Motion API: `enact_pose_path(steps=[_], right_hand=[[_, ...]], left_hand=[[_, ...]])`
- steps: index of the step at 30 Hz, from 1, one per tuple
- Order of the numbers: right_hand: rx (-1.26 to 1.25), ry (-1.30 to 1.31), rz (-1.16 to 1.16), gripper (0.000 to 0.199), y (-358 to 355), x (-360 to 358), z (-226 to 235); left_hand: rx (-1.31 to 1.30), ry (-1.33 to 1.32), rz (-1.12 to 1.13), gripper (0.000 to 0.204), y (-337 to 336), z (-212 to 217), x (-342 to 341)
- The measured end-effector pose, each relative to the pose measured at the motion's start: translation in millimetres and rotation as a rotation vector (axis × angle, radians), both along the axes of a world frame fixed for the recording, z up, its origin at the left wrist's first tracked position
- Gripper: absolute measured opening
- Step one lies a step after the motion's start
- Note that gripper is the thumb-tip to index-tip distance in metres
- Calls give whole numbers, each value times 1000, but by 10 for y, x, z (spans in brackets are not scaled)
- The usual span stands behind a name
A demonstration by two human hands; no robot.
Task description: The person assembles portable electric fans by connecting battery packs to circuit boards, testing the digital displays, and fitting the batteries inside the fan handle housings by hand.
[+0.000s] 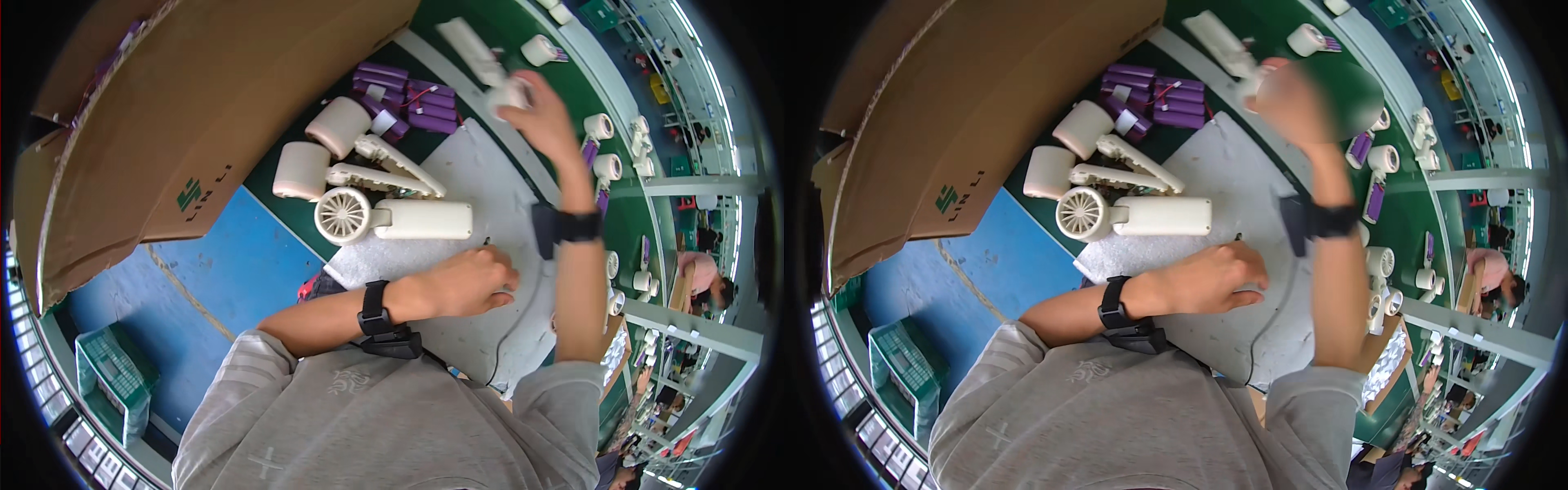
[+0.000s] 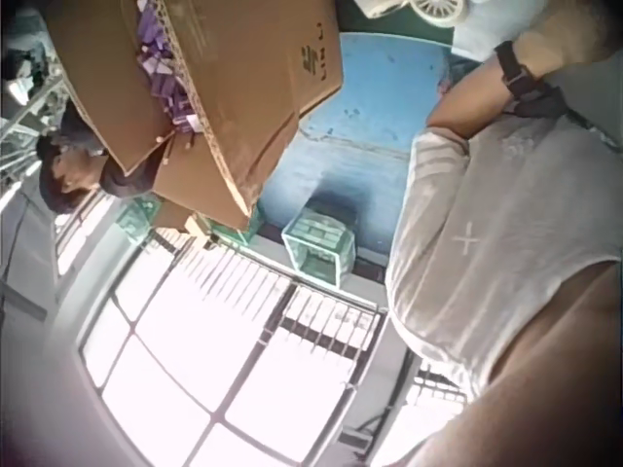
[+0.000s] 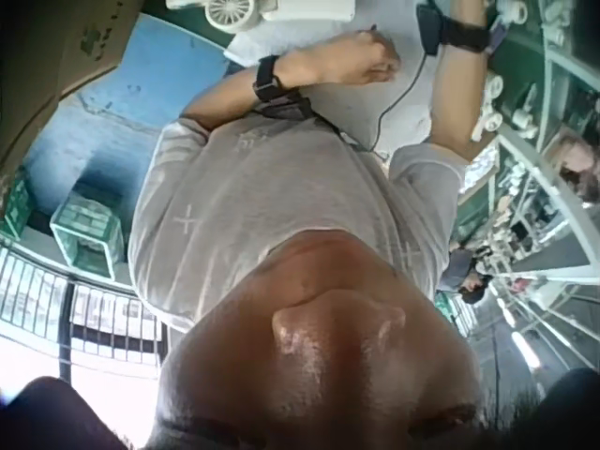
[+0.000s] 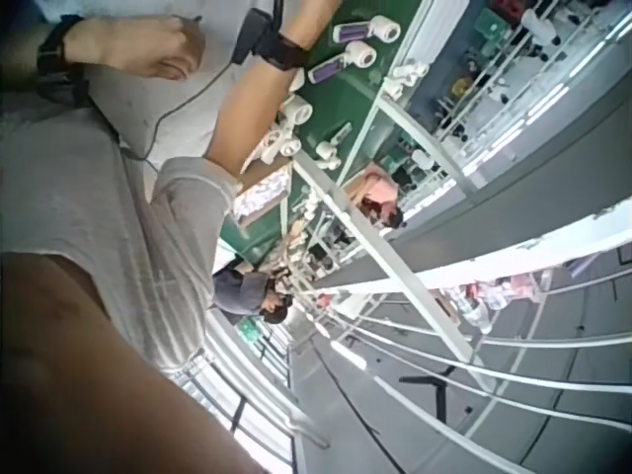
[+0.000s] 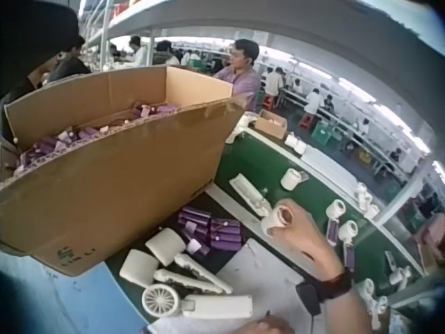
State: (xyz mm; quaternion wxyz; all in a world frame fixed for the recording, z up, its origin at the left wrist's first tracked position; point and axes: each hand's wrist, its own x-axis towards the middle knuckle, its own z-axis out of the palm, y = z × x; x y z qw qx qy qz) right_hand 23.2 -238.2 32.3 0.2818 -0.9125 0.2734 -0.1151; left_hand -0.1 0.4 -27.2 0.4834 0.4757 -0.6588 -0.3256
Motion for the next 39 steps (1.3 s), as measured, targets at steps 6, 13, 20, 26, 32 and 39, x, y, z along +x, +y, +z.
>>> enact_pose_path(steps=[6,13,20,26,32,39], right_hand=[[583,-108,234,56,69,-1062,384],[212,423,221,50,871,-1138,510],[30,245,325,45,756,-34,499],[-369,365,461,42,793,456,-45],[-477,424,417,39,807,587,-14],[-216,357,227,40,908,125,426]], left_hand=[[252,212,150,24,73,115,-9],[347,267,198,33,49,187,4],[232,2,109,38,43,98,43],[218,18,129,40,16,75,16],[275,-32,76,40,38,138,53],[216,-14,135,34,45,124,19]])
